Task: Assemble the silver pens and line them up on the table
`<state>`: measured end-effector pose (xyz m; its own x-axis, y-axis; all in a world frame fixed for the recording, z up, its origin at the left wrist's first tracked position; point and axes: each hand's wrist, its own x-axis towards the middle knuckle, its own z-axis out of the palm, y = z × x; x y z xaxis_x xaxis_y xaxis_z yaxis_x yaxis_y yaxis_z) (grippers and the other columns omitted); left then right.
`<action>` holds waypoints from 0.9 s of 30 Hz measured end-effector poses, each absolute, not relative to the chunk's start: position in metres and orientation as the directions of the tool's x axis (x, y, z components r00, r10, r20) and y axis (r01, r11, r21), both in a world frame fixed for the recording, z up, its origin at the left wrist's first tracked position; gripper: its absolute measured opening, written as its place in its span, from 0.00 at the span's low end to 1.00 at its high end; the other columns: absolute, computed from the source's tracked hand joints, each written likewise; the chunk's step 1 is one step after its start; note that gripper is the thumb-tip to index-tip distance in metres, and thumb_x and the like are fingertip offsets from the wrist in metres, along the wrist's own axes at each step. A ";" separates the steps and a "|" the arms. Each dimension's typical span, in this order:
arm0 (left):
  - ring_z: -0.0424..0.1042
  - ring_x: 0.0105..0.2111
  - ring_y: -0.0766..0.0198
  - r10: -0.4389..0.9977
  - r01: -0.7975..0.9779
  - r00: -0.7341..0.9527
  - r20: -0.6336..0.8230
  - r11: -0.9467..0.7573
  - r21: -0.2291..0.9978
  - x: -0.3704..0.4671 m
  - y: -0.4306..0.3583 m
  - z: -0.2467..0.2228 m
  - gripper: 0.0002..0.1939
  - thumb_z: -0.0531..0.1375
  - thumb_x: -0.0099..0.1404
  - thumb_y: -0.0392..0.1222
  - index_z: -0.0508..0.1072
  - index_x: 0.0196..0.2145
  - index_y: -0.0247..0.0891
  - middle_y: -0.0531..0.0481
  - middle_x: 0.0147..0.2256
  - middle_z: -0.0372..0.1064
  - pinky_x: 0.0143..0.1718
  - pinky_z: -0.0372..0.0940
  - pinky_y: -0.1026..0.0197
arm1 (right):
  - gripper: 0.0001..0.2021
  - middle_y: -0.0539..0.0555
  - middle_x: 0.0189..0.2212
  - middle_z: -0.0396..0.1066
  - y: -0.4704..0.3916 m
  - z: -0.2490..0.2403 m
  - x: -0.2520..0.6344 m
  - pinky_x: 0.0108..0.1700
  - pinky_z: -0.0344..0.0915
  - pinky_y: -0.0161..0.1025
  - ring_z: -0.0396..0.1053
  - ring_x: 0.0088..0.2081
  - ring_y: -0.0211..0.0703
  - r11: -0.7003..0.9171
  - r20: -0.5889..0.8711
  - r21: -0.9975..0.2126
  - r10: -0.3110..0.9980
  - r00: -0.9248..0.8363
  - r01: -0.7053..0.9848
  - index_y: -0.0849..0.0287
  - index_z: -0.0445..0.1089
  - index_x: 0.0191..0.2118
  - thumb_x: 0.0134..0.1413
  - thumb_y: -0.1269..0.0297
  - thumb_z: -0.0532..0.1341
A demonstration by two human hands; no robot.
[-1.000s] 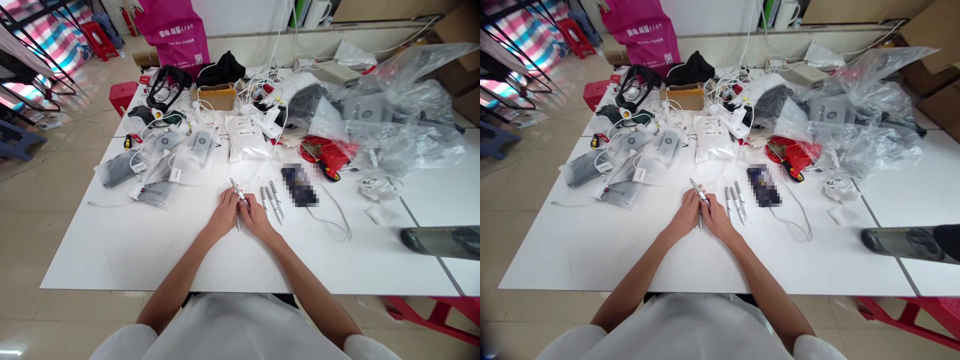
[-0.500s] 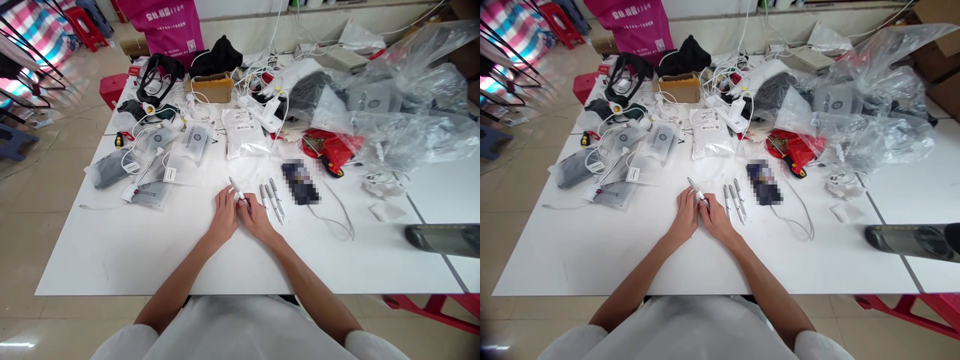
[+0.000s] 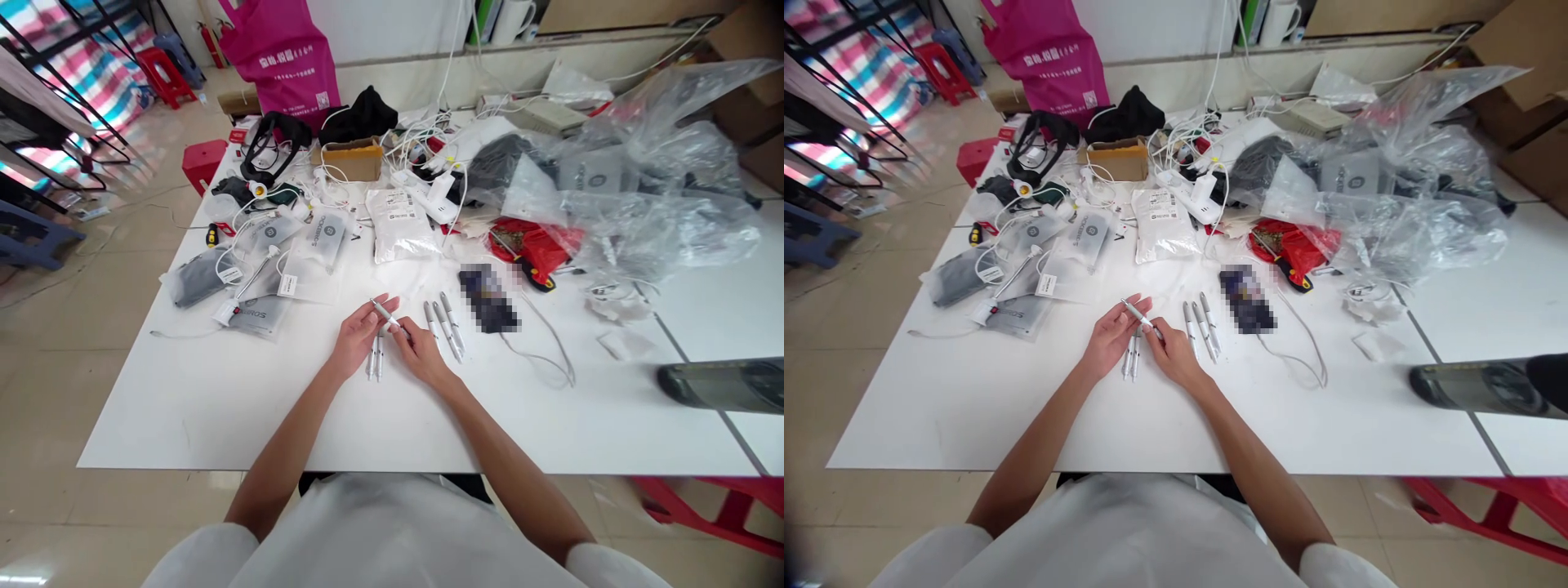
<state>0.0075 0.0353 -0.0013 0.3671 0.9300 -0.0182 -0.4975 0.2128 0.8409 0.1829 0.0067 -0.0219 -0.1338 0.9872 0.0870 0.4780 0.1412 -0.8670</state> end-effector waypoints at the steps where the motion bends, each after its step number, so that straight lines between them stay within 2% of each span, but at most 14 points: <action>1: 0.69 0.67 0.46 0.930 -0.517 0.365 -0.034 0.233 0.823 0.006 0.037 -0.002 0.24 0.67 0.70 0.52 0.77 0.60 0.43 0.40 0.62 0.74 0.68 0.60 0.45 | 0.22 0.44 0.20 0.59 0.007 -0.022 0.183 0.29 0.52 0.36 0.55 0.21 0.37 0.151 0.088 -0.863 0.985 -0.151 0.482 0.56 0.70 0.43 0.76 0.44 0.49; 3: 0.74 0.62 0.47 0.937 -0.529 0.343 -0.061 0.247 0.812 0.005 0.039 -0.004 0.21 0.69 0.69 0.52 0.80 0.56 0.41 0.40 0.57 0.78 0.65 0.64 0.47 | 0.23 0.45 0.20 0.60 0.007 -0.021 0.184 0.29 0.52 0.36 0.56 0.21 0.37 0.175 0.091 -0.856 0.977 -0.192 0.486 0.56 0.71 0.42 0.77 0.44 0.48; 5: 0.79 0.55 0.49 0.950 -0.525 0.303 -0.076 0.233 0.818 0.005 0.040 -0.007 0.19 0.70 0.67 0.52 0.82 0.50 0.40 0.40 0.50 0.81 0.56 0.70 0.49 | 0.24 0.46 0.21 0.62 0.006 -0.020 0.184 0.30 0.53 0.37 0.57 0.22 0.37 0.199 0.095 -0.848 0.969 -0.228 0.491 0.56 0.71 0.41 0.77 0.45 0.47; 8: 0.80 0.45 0.51 0.970 -0.498 0.226 -0.089 0.194 0.845 0.007 0.042 -0.011 0.18 0.73 0.63 0.53 0.83 0.43 0.37 0.42 0.41 0.82 0.45 0.72 0.52 | 0.23 0.48 0.24 0.68 0.005 -0.022 0.183 0.32 0.55 0.37 0.61 0.23 0.39 0.230 0.108 -0.824 0.961 -0.254 0.518 0.55 0.70 0.40 0.78 0.47 0.46; 13: 0.76 0.34 0.63 0.995 -0.467 0.008 -0.095 0.088 0.880 0.005 0.047 -0.014 0.18 0.80 0.50 0.44 0.78 0.31 0.37 0.53 0.29 0.75 0.46 0.70 0.56 | 0.21 0.51 0.26 0.73 0.005 -0.029 0.181 0.32 0.55 0.37 0.67 0.25 0.43 0.256 0.118 -0.764 0.958 -0.262 0.592 0.54 0.69 0.39 0.77 0.48 0.47; 15: 0.75 0.36 0.64 0.999 -0.486 0.020 -0.046 0.050 0.873 0.003 0.048 -0.012 0.20 0.81 0.49 0.43 0.78 0.35 0.39 0.53 0.33 0.76 0.46 0.69 0.58 | 0.21 0.52 0.27 0.75 0.006 -0.030 0.180 0.32 0.56 0.37 0.69 0.26 0.43 0.252 0.119 -0.767 0.959 -0.256 0.590 0.54 0.69 0.39 0.77 0.48 0.47; 18: 0.76 0.47 0.59 0.980 -0.486 0.197 -0.007 0.104 0.868 0.000 0.048 -0.010 0.25 0.78 0.55 0.45 0.79 0.49 0.41 0.44 0.48 0.78 0.50 0.69 0.56 | 0.21 0.52 0.27 0.74 0.007 -0.029 0.180 0.32 0.56 0.37 0.68 0.26 0.43 0.241 0.131 -0.787 0.965 -0.228 0.568 0.54 0.67 0.38 0.77 0.47 0.47; 20: 0.76 0.46 0.57 0.962 -0.449 0.270 -0.031 0.154 0.880 -0.001 0.048 -0.010 0.23 0.76 0.59 0.46 0.80 0.51 0.40 0.42 0.47 0.79 0.49 0.69 0.55 | 0.21 0.51 0.25 0.72 0.007 -0.028 0.180 0.32 0.55 0.37 0.66 0.25 0.42 0.241 0.139 -0.795 0.966 -0.220 0.557 0.54 0.67 0.38 0.77 0.46 0.47; 23: 0.74 0.37 0.63 0.970 -0.427 0.241 -0.041 0.144 0.893 -0.003 0.048 -0.012 0.21 0.76 0.58 0.44 0.81 0.49 0.39 0.49 0.36 0.76 0.43 0.68 0.59 | 0.21 0.49 0.23 0.67 0.006 -0.027 0.180 0.31 0.52 0.37 0.62 0.23 0.41 0.246 0.144 -0.792 0.965 -0.221 0.559 0.54 0.66 0.36 0.76 0.46 0.48; 25: 0.74 0.38 0.64 0.972 -0.440 0.233 -0.027 0.130 0.888 -0.004 0.049 -0.012 0.23 0.76 0.58 0.43 0.81 0.51 0.41 0.49 0.39 0.76 0.44 0.68 0.60 | 0.22 0.48 0.22 0.66 0.006 -0.027 0.180 0.30 0.51 0.38 0.60 0.23 0.40 0.236 0.142 -0.802 0.968 -0.208 0.549 0.54 0.66 0.36 0.76 0.46 0.48; 27: 0.76 0.46 0.60 0.963 -0.458 0.268 -0.012 0.138 0.878 -0.005 0.049 -0.012 0.25 0.75 0.60 0.44 0.81 0.54 0.41 0.45 0.47 0.78 0.49 0.68 0.58 | 0.22 0.47 0.22 0.64 0.006 -0.028 0.180 0.30 0.51 0.37 0.58 0.22 0.39 0.217 0.140 -0.823 0.973 -0.183 0.525 0.55 0.67 0.37 0.76 0.45 0.48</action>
<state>-0.0053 0.0494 -0.0122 0.2679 0.9634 -0.0119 -0.4580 0.1382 0.8781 0.1798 0.0062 -0.0275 -0.1827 0.9732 0.1399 0.5252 0.2169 -0.8229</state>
